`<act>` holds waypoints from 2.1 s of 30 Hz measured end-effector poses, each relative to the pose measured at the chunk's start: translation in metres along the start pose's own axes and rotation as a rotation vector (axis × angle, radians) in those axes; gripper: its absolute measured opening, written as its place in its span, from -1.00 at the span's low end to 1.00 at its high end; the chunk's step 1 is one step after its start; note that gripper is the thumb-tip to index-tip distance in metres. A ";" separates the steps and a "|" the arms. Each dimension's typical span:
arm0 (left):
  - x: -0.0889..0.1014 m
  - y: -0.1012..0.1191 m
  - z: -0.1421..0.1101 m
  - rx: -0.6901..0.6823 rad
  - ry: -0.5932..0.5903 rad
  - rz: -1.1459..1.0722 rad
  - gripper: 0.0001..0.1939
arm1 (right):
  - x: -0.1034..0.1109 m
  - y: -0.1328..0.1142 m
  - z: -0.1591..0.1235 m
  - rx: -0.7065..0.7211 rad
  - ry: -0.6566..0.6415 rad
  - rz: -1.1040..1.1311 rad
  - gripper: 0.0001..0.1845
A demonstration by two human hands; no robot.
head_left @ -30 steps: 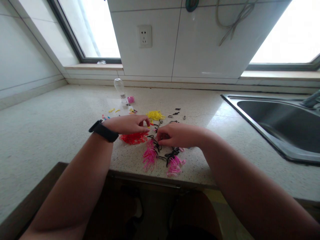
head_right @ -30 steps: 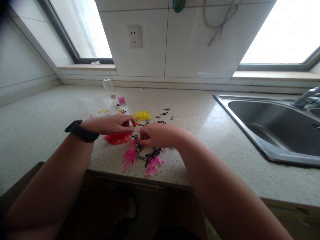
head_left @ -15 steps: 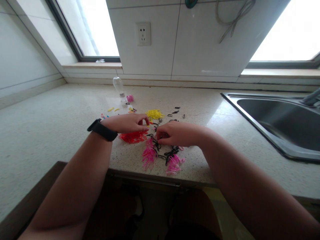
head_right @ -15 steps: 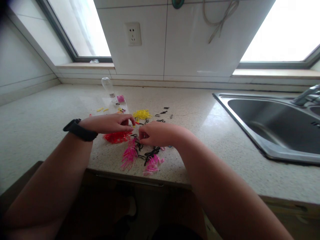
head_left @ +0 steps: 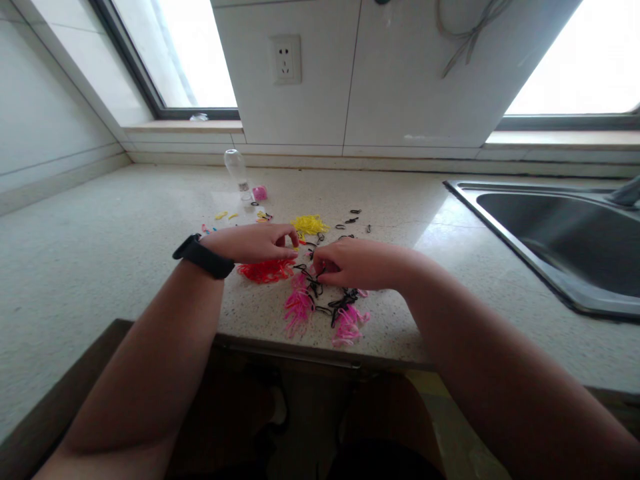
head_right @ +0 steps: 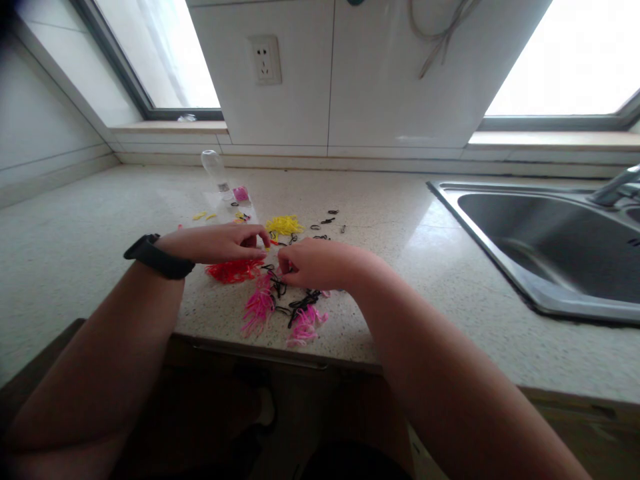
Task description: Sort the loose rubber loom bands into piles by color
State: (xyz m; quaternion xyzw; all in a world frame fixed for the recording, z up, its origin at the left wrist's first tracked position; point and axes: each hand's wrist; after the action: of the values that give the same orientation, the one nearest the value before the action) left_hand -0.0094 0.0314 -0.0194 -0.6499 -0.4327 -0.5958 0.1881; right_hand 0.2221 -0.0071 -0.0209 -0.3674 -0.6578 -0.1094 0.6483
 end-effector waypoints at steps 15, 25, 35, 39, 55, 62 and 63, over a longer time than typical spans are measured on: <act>0.001 0.002 0.001 0.021 -0.008 0.047 -0.50 | -0.001 -0.006 -0.005 -0.009 0.011 -0.099 -0.78; -0.001 -0.002 0.002 0.036 -0.015 0.048 -0.46 | -0.003 -0.009 -0.009 -0.017 0.032 -0.176 -0.75; 0.000 0.000 0.003 0.052 -0.038 0.039 -0.46 | -0.001 -0.012 -0.011 -0.008 0.036 -0.201 -0.76; 0.001 0.001 0.002 0.050 -0.038 0.045 -0.47 | 0.000 -0.012 -0.011 -0.006 0.032 -0.183 -0.75; 0.000 0.001 0.001 0.056 -0.035 0.051 -0.46 | -0.001 -0.007 -0.009 -0.012 0.019 -0.156 -0.75; -0.001 -0.002 0.002 0.054 -0.028 0.047 -0.46 | -0.002 -0.007 -0.009 -0.001 0.022 -0.164 -0.76; -0.001 -0.002 0.002 0.052 -0.027 0.048 -0.46 | -0.002 -0.007 -0.009 -0.002 0.024 -0.167 -0.76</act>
State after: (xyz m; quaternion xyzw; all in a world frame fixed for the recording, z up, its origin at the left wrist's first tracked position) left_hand -0.0098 0.0338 -0.0218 -0.6630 -0.4349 -0.5708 0.2131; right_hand 0.2241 -0.0184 -0.0188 -0.3106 -0.6781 -0.1683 0.6445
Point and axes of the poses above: each hand's wrist, its own z-axis towards the middle knuckle, its own x-axis out of the back of the hand, y = z × x, and after that the axes turned 2 degrees about z, right-handed
